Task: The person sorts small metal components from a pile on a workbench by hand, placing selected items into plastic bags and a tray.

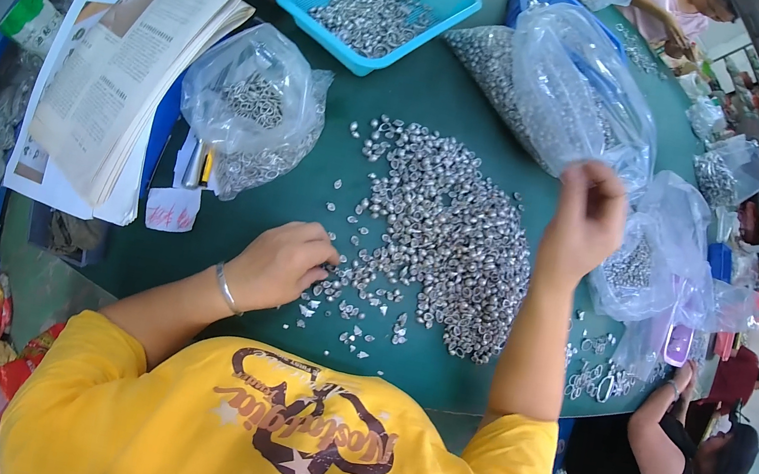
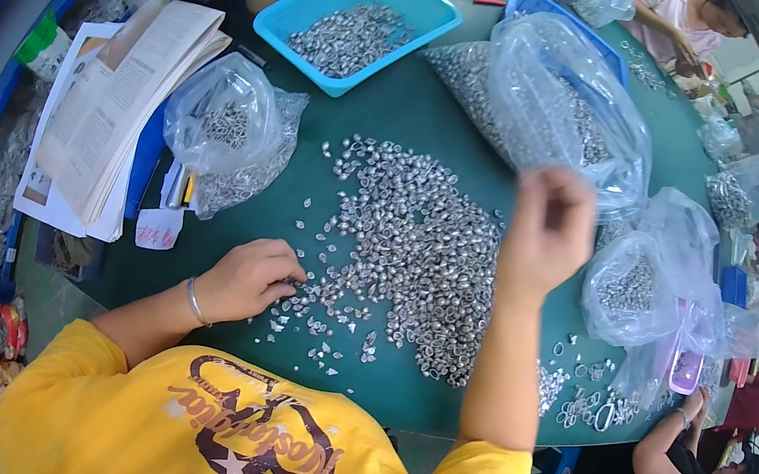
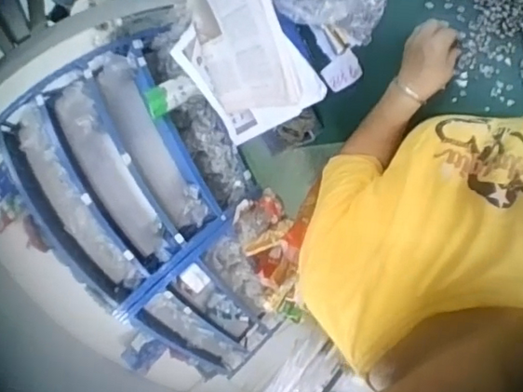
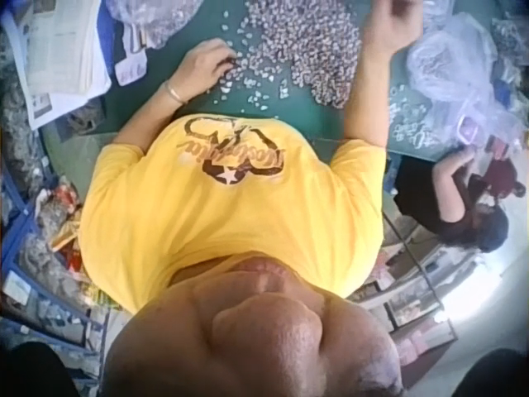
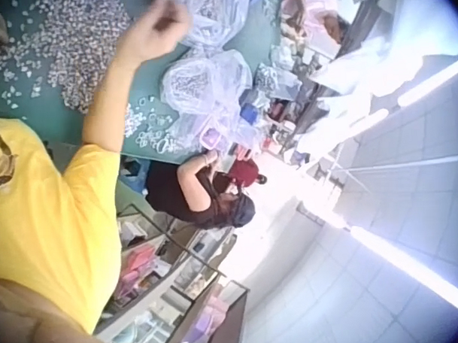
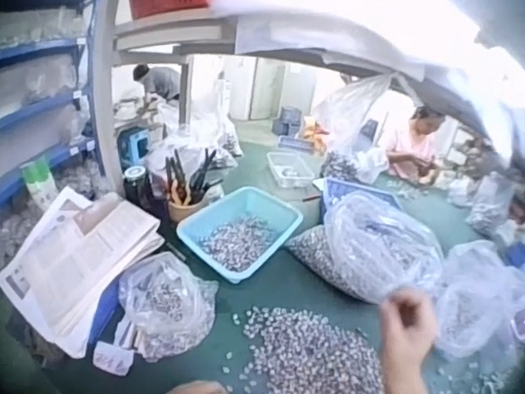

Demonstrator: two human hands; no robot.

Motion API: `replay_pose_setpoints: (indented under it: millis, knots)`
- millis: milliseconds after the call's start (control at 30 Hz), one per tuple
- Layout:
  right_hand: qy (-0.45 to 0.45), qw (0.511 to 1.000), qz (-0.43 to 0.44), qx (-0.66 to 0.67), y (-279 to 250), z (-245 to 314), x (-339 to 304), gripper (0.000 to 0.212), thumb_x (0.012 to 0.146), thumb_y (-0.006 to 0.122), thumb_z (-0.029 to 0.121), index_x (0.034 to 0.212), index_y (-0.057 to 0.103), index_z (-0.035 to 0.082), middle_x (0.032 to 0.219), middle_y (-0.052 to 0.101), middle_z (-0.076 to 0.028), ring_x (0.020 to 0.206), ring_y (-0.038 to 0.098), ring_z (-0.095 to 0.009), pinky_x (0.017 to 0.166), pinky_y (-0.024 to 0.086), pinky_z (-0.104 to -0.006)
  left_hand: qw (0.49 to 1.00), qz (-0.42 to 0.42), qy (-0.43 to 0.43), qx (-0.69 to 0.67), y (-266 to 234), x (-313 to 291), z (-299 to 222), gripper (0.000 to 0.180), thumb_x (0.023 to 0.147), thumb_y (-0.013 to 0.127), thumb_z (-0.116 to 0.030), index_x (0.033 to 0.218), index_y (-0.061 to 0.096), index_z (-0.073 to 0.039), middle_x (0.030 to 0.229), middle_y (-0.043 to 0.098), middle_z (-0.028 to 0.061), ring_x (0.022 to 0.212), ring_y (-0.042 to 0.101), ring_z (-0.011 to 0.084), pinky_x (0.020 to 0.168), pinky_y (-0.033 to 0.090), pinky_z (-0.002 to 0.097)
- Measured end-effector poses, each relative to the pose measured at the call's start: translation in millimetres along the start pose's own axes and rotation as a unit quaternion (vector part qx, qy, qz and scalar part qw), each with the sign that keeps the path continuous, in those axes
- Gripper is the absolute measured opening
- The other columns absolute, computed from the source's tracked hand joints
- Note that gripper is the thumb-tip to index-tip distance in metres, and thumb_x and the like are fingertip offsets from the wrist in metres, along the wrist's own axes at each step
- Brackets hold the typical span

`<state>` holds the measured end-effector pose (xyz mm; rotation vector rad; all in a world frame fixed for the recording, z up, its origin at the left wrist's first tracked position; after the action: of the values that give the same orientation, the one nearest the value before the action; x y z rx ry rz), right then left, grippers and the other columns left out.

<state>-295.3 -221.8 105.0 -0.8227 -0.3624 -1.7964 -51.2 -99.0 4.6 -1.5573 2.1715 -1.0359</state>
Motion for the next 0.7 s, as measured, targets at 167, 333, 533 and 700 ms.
replay_pose_setpoints:
  millis: [167,333,533,700]
  knots:
    - [-0.066,0.958,-0.004,-0.280,-21.9,-46.6,77.5,0.014,0.073,0.064,0.007,0.086,0.061,0.003,0.088,0.059,-0.010,0.080,0.057,-0.022,0.069,0.045,-0.0311,1.000,-0.028,0.011,0.002,2.8,-3.6,1.0,0.009,0.071,0.061,0.001,0.079,0.059,-0.003,0.080,0.057,0.0094,0.077,0.056,0.0269,0.069,0.045,0.0329]
    - [-0.131,0.944,0.273,-0.131,64.8,-12.1,-15.8,0.015,0.070,0.062,0.002,0.085,0.061,0.003,0.091,0.058,-0.012,0.087,0.055,-0.029,0.073,0.044,-0.0346,0.998,-0.036,0.005,-0.053,3.8,-9.9,5.2,0.010,0.070,0.061,0.003,0.079,0.061,-0.003,0.082,0.059,0.0089,0.078,0.056,0.0252,0.070,0.045,0.0322]
    - [-0.108,0.864,0.485,-0.086,104.3,1.0,-116.4,0.013,0.070,0.061,0.001,0.083,0.063,0.003,0.085,0.057,-0.010,0.080,0.055,-0.027,0.073,0.044,-0.0365,0.997,-0.039,-0.009,-0.065,0.9,-15.7,7.3,0.009,0.070,0.061,0.002,0.078,0.062,-0.004,0.079,0.061,0.0080,0.077,0.057,0.0237,0.070,0.046,0.0312]
    - [-0.114,0.880,0.447,-0.111,121.2,-2.7,-114.0,0.015,0.068,0.059,-0.002,0.082,0.064,0.004,0.081,0.057,-0.009,0.078,0.054,-0.026,0.072,0.044,-0.0353,0.993,-0.038,-0.049,-0.097,-2.8,-6.5,17.1,0.008,0.072,0.061,0.001,0.079,0.062,-0.002,0.081,0.060,0.0096,0.079,0.058,0.0245,0.071,0.046,0.0305]
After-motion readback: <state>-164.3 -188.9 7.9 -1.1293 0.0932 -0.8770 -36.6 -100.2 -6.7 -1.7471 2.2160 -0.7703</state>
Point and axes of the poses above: each hand's wrist, its own x-axis towards the middle knuckle, its own y-axis out of the palm, z = x × y, the point moved 6 cm from there along x, towards the middle knuckle
